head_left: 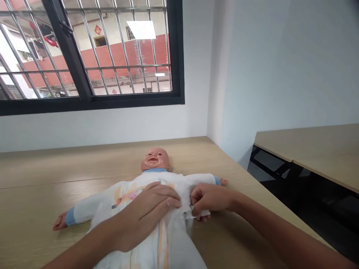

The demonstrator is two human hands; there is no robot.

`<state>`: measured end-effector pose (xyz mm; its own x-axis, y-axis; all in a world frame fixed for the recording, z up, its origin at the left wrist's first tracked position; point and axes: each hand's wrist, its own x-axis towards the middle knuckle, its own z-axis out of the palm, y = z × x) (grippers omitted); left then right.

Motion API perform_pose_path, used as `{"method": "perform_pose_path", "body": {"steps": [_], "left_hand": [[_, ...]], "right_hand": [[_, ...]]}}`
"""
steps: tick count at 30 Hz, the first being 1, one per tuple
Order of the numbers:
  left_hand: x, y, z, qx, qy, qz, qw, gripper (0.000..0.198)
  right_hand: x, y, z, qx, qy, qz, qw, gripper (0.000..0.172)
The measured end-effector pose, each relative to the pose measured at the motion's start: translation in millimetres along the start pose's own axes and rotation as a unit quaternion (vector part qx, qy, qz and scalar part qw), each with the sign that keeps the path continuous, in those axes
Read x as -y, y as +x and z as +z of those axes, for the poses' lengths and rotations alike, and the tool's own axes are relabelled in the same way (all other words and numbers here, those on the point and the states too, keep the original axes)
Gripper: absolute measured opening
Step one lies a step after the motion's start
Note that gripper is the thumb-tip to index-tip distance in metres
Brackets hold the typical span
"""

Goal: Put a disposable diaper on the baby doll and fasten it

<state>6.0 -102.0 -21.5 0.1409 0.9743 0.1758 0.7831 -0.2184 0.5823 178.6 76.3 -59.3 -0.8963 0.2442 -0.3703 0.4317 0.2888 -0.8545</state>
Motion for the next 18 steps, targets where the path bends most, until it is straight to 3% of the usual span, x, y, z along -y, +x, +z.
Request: {"method": "perform_pose_path", "body": {"steps": [3, 7, 11, 18], "left_hand": [[-4, 9, -8.3, 0.073, 0.062, 0.058, 0.994, 0.037], [-7, 29, -8.7, 0.138, 0.131, 0.133, 0.973, 0.037], [-3, 42, -2.5, 0.157, 0.158, 0.175, 0.959, 0.039], [12, 48, 5.7, 0.16, 0.149, 0.188, 0.957, 0.025]], "right_hand": [[-7, 8, -1, 0.026, 0.1, 0.007, 0.995, 0.016], [-12, 10, -2, 0.035, 0.141, -0.013, 0.989, 0.015], [-14, 6, -2, 0.026, 0.165, -0.025, 0.986, 0.014], [-15, 7, -4, 0.023, 0.181, 0.0, 0.983, 0.018]]}}
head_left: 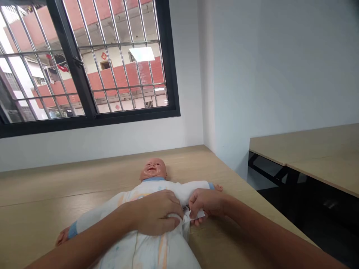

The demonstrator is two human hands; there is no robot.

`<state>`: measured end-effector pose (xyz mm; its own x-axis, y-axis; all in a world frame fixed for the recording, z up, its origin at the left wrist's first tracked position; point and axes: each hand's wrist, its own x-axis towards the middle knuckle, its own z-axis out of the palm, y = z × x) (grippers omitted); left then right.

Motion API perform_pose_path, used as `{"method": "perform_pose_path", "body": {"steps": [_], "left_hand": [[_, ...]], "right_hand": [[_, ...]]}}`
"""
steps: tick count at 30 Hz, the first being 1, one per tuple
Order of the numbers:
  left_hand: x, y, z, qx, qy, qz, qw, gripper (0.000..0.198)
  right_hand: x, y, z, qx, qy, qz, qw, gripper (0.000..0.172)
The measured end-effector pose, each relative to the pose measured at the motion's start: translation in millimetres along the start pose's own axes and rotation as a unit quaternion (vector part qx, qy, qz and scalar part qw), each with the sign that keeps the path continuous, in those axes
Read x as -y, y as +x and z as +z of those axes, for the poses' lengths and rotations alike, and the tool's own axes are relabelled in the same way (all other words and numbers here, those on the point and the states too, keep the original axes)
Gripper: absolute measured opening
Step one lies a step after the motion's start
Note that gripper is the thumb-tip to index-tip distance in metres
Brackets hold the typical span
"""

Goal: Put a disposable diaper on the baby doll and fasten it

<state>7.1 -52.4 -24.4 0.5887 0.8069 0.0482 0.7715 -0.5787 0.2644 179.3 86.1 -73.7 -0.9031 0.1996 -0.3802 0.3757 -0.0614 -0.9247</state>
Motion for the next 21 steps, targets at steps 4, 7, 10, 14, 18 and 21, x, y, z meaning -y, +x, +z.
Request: {"method": "perform_pose_path", "body": {"steps": [4, 7, 10, 14, 18, 21], "left_hand": [[3, 1, 2.8, 0.01, 0.02, -0.022, 1.0, 0.029], [3, 3, 5.2, 0.019, 0.018, -0.016, 1.0, 0.018], [1, 4, 9.2, 0.012, 0.01, -0.014, 1.0, 0.01], [-2, 1, 13.8, -0.017, 0.011, -0.011, 1.0, 0.008], [-6, -3, 13.1, -0.024, -0.003, -0.011, 1.0, 0.009], [-9, -2, 11.0, -0.022, -0.007, -0.015, 1.0, 0.015]], "right_hand": [[1, -1, -1, -0.008, 0.006, 0.004, 1.0, 0.021], [2, -3, -1, -0.015, 0.007, 0.004, 1.0, 0.022], [2, -5, -1, -0.016, 0.004, 0.0, 1.0, 0.021], [0, -2, -3, -0.025, 0.002, -0.004, 1.0, 0.018], [-1, -1, -6, -0.036, -0.003, -0.002, 0.999, 0.016], [0, -3, -6, -0.042, -0.006, 0.002, 0.999, 0.019]]}}
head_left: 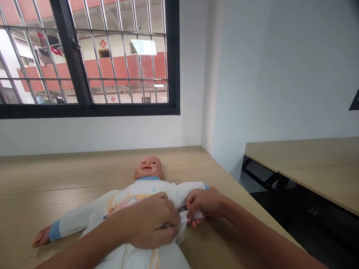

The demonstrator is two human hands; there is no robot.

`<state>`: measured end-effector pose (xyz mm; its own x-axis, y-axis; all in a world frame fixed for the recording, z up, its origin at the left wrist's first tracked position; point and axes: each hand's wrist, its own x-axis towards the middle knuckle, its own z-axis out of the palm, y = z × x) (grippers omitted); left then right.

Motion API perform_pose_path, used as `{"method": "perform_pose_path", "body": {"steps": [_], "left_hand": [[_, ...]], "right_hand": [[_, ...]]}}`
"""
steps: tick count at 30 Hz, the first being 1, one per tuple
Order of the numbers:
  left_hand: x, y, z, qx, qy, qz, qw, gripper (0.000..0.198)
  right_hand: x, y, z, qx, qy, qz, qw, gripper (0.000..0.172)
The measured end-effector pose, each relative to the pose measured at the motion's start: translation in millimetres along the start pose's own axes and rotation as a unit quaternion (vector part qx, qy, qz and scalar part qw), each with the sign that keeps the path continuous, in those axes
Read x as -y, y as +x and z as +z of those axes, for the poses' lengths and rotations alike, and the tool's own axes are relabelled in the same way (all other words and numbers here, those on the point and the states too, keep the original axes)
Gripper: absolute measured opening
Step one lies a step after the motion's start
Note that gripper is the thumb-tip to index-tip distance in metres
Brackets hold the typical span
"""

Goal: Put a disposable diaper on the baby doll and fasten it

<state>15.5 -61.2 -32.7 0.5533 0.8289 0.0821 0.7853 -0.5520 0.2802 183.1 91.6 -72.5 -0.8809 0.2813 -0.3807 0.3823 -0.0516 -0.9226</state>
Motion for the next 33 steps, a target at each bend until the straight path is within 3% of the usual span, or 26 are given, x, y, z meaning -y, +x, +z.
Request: {"method": "perform_pose_path", "body": {"steps": [5, 9, 13, 18, 22, 33], "left_hand": [[-3, 6, 1.6, 0.019, 0.034, -0.019, 0.999, 0.024], [-2, 8, 4.1, 0.036, 0.04, -0.125, 0.991, 0.019], [-1, 10, 4.7, -0.015, -0.004, -0.206, 0.978, 0.013], [0, 16, 2.5, -0.028, -0.066, -0.21, 0.975, 0.037], [2, 20, 3.2, -0.002, -0.037, -0.217, 0.975, 0.051], [4, 19, 0.7, 0.052, 0.0, -0.208, 0.977, 0.055]], "right_hand": [[1, -2, -1, -0.011, 0.007, 0.009, 1.0, 0.021], [6, -4, 1, -0.014, 0.021, -0.015, 1.0, 0.02], [14, -7, 7, -0.006, 0.035, -0.039, 0.999, 0.011], [18, -9, 15, -0.031, 0.048, -0.053, 0.997, 0.01], [19, -10, 19, -0.057, 0.043, -0.055, 0.996, 0.009], [18, -15, 6, -0.055, 0.019, -0.04, 0.997, 0.02]]}}
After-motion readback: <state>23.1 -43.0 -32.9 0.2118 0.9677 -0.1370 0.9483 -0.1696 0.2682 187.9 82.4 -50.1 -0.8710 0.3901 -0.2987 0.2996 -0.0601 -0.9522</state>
